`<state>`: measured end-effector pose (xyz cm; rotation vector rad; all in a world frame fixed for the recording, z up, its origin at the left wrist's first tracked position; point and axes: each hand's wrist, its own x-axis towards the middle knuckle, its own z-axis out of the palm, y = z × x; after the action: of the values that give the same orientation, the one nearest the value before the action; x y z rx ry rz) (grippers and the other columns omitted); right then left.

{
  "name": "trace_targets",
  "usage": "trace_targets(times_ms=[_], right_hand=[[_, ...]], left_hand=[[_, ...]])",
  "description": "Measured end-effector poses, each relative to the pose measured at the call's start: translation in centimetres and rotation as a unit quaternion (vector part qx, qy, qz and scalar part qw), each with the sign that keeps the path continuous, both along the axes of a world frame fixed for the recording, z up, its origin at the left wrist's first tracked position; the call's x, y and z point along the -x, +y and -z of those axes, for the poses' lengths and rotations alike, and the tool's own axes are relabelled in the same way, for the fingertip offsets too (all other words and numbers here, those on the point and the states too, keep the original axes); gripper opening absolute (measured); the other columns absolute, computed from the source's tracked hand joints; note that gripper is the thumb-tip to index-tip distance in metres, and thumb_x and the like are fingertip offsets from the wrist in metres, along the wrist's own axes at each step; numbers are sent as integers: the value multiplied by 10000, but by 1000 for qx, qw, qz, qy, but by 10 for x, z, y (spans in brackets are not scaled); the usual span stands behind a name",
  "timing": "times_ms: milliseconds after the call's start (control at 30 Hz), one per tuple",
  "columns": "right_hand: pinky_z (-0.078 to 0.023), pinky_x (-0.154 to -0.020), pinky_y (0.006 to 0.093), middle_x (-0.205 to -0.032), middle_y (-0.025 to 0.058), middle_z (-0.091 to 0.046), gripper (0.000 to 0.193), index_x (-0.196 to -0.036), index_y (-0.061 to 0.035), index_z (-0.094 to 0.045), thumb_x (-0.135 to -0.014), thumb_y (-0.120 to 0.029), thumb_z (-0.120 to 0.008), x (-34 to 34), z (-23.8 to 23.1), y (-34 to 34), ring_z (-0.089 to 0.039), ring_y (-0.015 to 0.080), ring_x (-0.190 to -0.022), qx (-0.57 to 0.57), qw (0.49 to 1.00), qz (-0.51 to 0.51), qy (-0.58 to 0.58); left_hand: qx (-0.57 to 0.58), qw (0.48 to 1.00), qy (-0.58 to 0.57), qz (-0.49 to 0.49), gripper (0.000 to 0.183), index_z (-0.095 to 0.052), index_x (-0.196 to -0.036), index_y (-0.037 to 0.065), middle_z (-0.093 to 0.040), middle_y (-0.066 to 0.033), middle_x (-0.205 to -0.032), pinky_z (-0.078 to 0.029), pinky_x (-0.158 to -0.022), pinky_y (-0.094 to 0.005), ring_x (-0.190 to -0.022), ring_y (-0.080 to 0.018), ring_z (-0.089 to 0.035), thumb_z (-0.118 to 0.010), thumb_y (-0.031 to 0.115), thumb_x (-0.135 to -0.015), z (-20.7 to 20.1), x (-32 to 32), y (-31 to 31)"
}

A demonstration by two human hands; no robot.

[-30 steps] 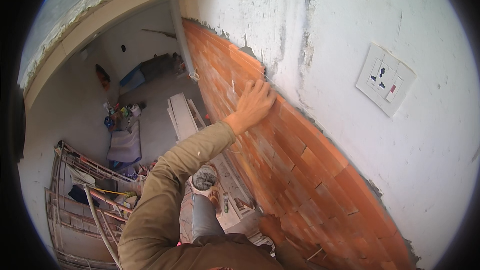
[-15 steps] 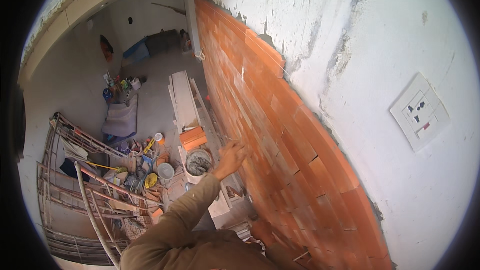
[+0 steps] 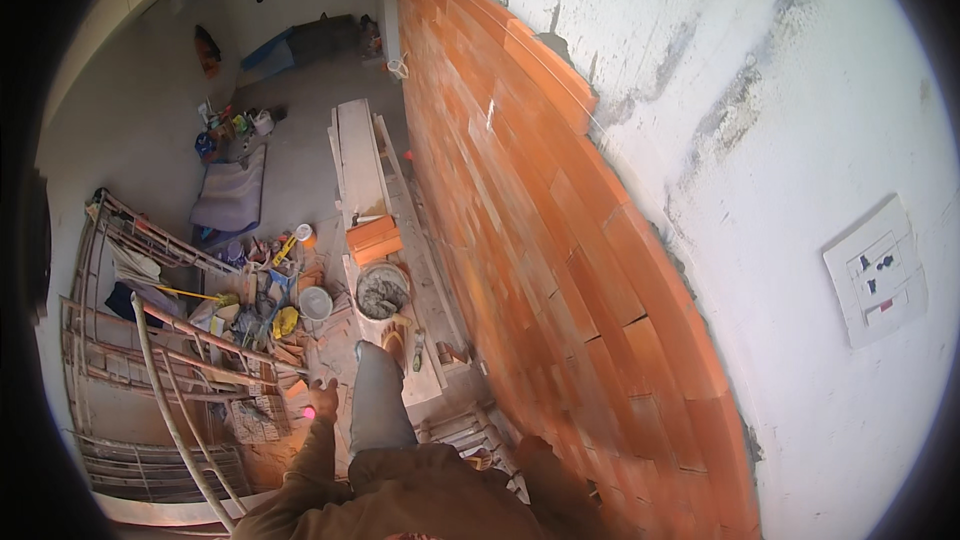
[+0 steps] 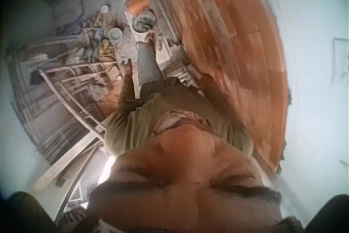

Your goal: The person scoops mortar from a bucket using a trowel and applies it to the back of a rectangular terracotta tile. They then press the tile onto a vertical wall, aligning it with existing tiles, and use the trowel to scrape away excess mortar from the joints.

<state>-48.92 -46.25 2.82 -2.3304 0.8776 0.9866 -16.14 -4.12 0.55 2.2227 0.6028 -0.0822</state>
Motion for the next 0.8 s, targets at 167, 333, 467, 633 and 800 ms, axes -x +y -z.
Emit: trace_targets(times_ms=[167, 333, 467, 633, 800], right_hand=[[-534, -871, 470, -1001, 232, -719, 289, -981, 8, -734, -863, -222, -604, 8, 28, -22, -697, 350, -1026, -39, 989, 8, -145], [-540, -789, 457, -991, 212, -708, 301, -927, 15, -710, -930, -262, -594, 13, 43, -12, -686, 359, -916, -27, 975, 12, -222], [-541, -817, 459, -1005, 211, -714, 312, -959, 6, -723, -919, -279, -602, 43, 56, -3, -690, 358, -945, -16, 987, 35, -153], [-544, -853, 461, -1022, 211, -721, 333, -999, -6, -740, -905, -300, -613, 83, 69, 13, -696, 357, -980, -25, 992, 112, -55], [-543, -889, 462, -1055, 218, -723, 375, -1054, -13, -747, -895, -331, -625, 91, 103, 30, -696, 361, -1028, -29, 987, 160, -12]], left_hand=[[532, 825, 25, 188, 413, -553, -1335, 53, -615, -119, -1284, -510, -909, -335, -1149, -236, -624, -539, -22, -929, -159, -28, -180], [707, 614, 88, 339, 457, -549, -1318, 84, -535, -153, -1431, -444, -1060, -457, -1339, -305, -504, -448, -83, -905, -269, -19, -293], [748, 508, 150, 399, 484, -557, -1293, 74, -522, -168, -1448, -437, -1076, -475, -1373, -326, -473, -466, -96, -849, -320, 8, -347], [622, 551, -55, 553, 530, -539, -1353, 60, -395, -176, -1554, -293, -1178, -491, -1444, -316, -381, -550, 1, -826, -383, 50, -386], [426, 580, -287, 632, 713, -438, -1499, 54, -118, -207, -1657, -106, -1219, -529, -1524, -364, -122, -643, 179, -827, -447, 95, -412]])
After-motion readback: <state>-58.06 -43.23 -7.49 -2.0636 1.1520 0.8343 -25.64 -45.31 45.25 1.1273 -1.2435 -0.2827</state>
